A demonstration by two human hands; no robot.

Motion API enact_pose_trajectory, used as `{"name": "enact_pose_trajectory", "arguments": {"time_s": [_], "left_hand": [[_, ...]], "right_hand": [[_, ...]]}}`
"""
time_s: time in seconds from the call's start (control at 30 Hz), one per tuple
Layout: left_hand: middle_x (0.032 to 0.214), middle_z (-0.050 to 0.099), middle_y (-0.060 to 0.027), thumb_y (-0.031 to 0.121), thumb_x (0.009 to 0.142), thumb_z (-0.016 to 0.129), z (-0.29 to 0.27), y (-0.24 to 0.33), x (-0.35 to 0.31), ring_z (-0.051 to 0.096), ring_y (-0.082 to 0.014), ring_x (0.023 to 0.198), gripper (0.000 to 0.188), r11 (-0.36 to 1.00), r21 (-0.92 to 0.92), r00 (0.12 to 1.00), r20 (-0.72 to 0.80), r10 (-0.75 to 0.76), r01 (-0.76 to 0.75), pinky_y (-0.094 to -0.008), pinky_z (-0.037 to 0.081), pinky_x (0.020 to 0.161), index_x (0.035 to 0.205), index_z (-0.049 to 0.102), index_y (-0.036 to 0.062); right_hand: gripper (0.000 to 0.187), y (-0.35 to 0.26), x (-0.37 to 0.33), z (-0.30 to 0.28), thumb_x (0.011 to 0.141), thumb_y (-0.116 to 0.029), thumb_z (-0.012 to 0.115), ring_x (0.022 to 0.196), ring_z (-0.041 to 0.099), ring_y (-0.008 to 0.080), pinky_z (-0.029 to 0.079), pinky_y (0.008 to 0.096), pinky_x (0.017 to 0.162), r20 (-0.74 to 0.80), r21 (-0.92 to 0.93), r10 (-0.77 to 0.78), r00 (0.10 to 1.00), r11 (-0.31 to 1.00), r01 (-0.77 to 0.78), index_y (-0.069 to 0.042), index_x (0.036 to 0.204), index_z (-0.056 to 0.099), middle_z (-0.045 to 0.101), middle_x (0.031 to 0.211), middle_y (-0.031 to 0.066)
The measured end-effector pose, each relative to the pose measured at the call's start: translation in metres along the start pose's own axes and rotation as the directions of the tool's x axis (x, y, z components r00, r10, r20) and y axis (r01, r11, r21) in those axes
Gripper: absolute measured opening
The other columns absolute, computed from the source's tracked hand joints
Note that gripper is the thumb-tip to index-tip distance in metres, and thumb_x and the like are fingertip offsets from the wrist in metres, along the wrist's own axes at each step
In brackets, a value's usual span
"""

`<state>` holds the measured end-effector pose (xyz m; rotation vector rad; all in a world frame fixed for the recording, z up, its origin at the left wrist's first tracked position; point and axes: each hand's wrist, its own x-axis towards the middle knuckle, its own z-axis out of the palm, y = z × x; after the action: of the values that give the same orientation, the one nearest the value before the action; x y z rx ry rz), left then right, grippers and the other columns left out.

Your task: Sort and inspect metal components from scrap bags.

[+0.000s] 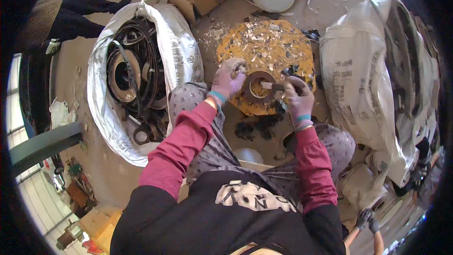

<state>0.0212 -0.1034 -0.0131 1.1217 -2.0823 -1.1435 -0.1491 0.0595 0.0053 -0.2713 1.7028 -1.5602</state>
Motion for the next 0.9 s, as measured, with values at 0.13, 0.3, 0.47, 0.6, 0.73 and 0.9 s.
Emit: {"name": "enact_pose_trajectory", "arguments": {"time_s": [0.13, 0.3, 0.47, 0.6, 0.73, 0.9], "left_hand": [[0.106, 0.061, -0.0096, 0.023, 0.073, 0.063, 0.002, 0.016, -0.038, 0.055, -0.0281, 0.101, 0.025, 0.841, 0.316, 0.894, 0.244, 0.376, -0.440, -0.0414, 0.042, 0.087, 0.096, 0.063, 0.0139], [0.120, 0.053, -0.0086, 0.032, 0.075, 0.060, 0.057, 0.025, -0.085, 0.041, -0.0258, 0.121, 0.035, 0.447, 0.735, 0.846, 0.522, 0.109, -0.510, -0.0489, 0.017, 0.106, 0.106, 0.058, 0.0163], [0.102, 0.062, -0.0076, 0.020, 0.077, 0.055, 0.068, 0.004, -0.074, 0.051, -0.0257, 0.110, 0.022, 0.523, 0.685, 0.832, 0.548, 0.088, -0.507, -0.0456, 0.029, 0.101, 0.097, 0.065, 0.0173], [0.090, 0.064, -0.0111, 0.020, 0.071, 0.064, 0.037, 0.028, -0.060, 0.059, -0.0276, 0.091, 0.021, 0.824, 0.358, 0.888, 0.314, 0.336, -0.439, -0.0370, 0.045, 0.084, 0.091, 0.066, 0.0140], [0.093, 0.064, -0.0107, 0.019, 0.062, 0.076, 0.010, 0.038, -0.041, 0.060, -0.0281, 0.086, 0.046, 0.980, -0.051, 0.981, -0.008, 0.194, -0.194, -0.0341, 0.048, 0.079, 0.106, 0.063, 0.0102], [0.081, 0.064, -0.0087, 0.015, 0.074, 0.054, 0.004, 0.059, -0.065, 0.061, -0.0245, 0.076, 0.012, 0.441, 0.706, 0.825, 0.394, 0.406, -0.554, -0.0343, 0.049, 0.071, 0.083, 0.063, 0.0143]], "right_hand": [[0.025, 0.008, -0.042, -0.048, 0.083, -0.007, 0.064, 0.084, 0.055, 0.0075, 0.045, 0.0212, 0.074, -0.138, -0.031, -0.299, 0.944, 0.954, 0.298, -0.001, 0.107, 0.059, 0.060, 0.094, 0.0021], [0.027, 0.058, -0.097, -0.102, 0.083, -0.012, 0.065, 0.066, 0.052, 0.0068, 0.042, 0.0168, 0.057, -0.192, 0.150, -0.142, 0.971, 0.974, 0.171, -0.004, 0.108, 0.058, 0.061, 0.087, 0.0021], [0.028, 0.067, -0.107, -0.111, 0.083, -0.008, 0.065, 0.066, 0.056, 0.0082, 0.048, 0.0192, 0.060, -0.239, 0.229, -0.017, 0.971, 0.971, 0.073, -0.002, 0.109, 0.057, 0.061, 0.084, 0.0017], [0.027, 0.088, -0.095, -0.135, 0.083, -0.006, 0.064, 0.070, 0.058, 0.0088, 0.049, 0.0200, 0.063, -0.231, 0.234, -0.010, 0.973, 0.970, 0.065, -0.001, 0.108, 0.056, 0.061, 0.084, 0.0040], [0.028, 0.079, -0.091, -0.114, 0.083, -0.011, 0.066, 0.062, 0.051, 0.0038, 0.040, 0.0161, 0.053, -0.219, 0.266, 0.014, 0.976, 0.963, 0.046, -0.006, 0.109, 0.057, 0.059, 0.083, -0.0007], [0.029, 0.035, -0.118, -0.087, 0.085, -0.010, 0.062, 0.083, 0.055, 0.0104, 0.046, 0.0230, 0.073, -0.130, 0.073, -0.031, 0.991, 0.996, 0.041, -0.001, 0.111, 0.055, 0.060, 0.097, 0.0051]]}}
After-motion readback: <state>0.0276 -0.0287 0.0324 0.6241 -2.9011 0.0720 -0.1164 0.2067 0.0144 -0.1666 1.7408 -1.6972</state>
